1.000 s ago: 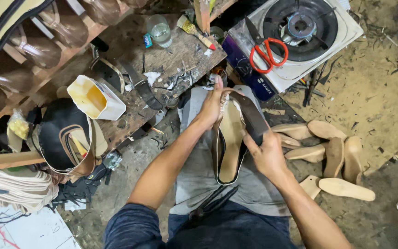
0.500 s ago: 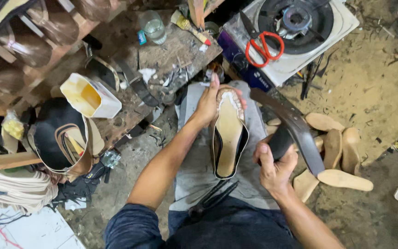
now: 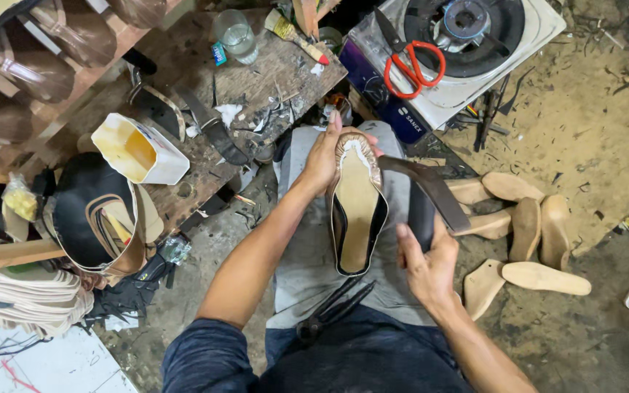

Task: The person uses a hammer and a curved metal tool to press and shape the upper of a high-heeled shoe. They repeatedly tap along the edges and heel area, then place the shoe on a shelf and pick up a wooden shoe last.

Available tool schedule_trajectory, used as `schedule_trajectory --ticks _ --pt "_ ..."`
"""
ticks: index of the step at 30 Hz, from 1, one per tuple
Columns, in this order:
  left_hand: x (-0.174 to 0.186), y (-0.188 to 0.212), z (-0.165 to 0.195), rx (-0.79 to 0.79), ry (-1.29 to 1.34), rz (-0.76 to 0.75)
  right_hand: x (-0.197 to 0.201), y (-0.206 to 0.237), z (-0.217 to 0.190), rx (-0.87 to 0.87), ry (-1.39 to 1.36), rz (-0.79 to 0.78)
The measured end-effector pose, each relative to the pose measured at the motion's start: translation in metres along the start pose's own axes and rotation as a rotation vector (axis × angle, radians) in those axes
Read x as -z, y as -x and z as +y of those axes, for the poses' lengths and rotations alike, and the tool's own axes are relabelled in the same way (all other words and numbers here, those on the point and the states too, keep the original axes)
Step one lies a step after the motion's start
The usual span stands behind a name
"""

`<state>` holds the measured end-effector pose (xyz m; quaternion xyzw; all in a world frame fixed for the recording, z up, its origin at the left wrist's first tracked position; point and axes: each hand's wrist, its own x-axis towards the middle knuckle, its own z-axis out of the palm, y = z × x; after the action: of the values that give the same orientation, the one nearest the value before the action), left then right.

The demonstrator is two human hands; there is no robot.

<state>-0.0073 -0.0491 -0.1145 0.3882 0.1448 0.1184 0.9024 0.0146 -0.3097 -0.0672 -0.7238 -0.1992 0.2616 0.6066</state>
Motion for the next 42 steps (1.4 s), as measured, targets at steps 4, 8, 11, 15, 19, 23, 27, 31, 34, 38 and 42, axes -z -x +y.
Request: schedule_trajectory --ticks 4,8,11,15,19,23,27,31,34,38,42 --pt "0.001 -0.001 0.003 -0.016 0.011 -0.018 0.0 -0.001 -0.005 0.15 0.163 -0.053" --pt "0.003 0.007 0.001 -0.176 -0.12 0.006 0.013 -0.017 -0.033 0.073 0.202 -0.193" --pt "0.006 0.019 -0.003 -0.315 -0.305 0.042 0.025 -0.017 -0.055 -0.144 -0.187 -0.1" --pt "0.011 0.025 -0.004 -0.287 -0.298 0.091 0.017 -0.009 -0.055 0.063 -0.857 0.23" --pt "0.012 0.02 0.0 -0.392 -0.348 0.016 0.0 -0.012 -0.033 -0.102 -0.467 0.011" --pt "0.008 0.023 0.002 -0.311 -0.368 0.072 0.002 -0.018 -0.023 -0.132 -0.547 -0.017" --pt "0.002 0.031 0.009 -0.339 -0.47 0.093 0.004 -0.022 -0.026 -0.085 -0.572 0.047" --pt "-0.002 0.034 0.014 -0.325 -0.392 0.058 0.0 -0.028 -0.028 -0.164 -0.507 -0.032" --pt "0.006 0.034 0.006 -0.349 -0.467 0.076 0.002 -0.036 -0.029 -0.195 -0.394 -0.155" --pt "0.035 0.027 -0.023 -0.432 -0.769 0.257 0.01 -0.047 -0.036 -0.191 -0.368 -0.178" --pt "0.054 0.021 -0.046 -0.514 -0.899 0.439 0.011 -0.061 -0.05 -0.237 -0.359 -0.178"
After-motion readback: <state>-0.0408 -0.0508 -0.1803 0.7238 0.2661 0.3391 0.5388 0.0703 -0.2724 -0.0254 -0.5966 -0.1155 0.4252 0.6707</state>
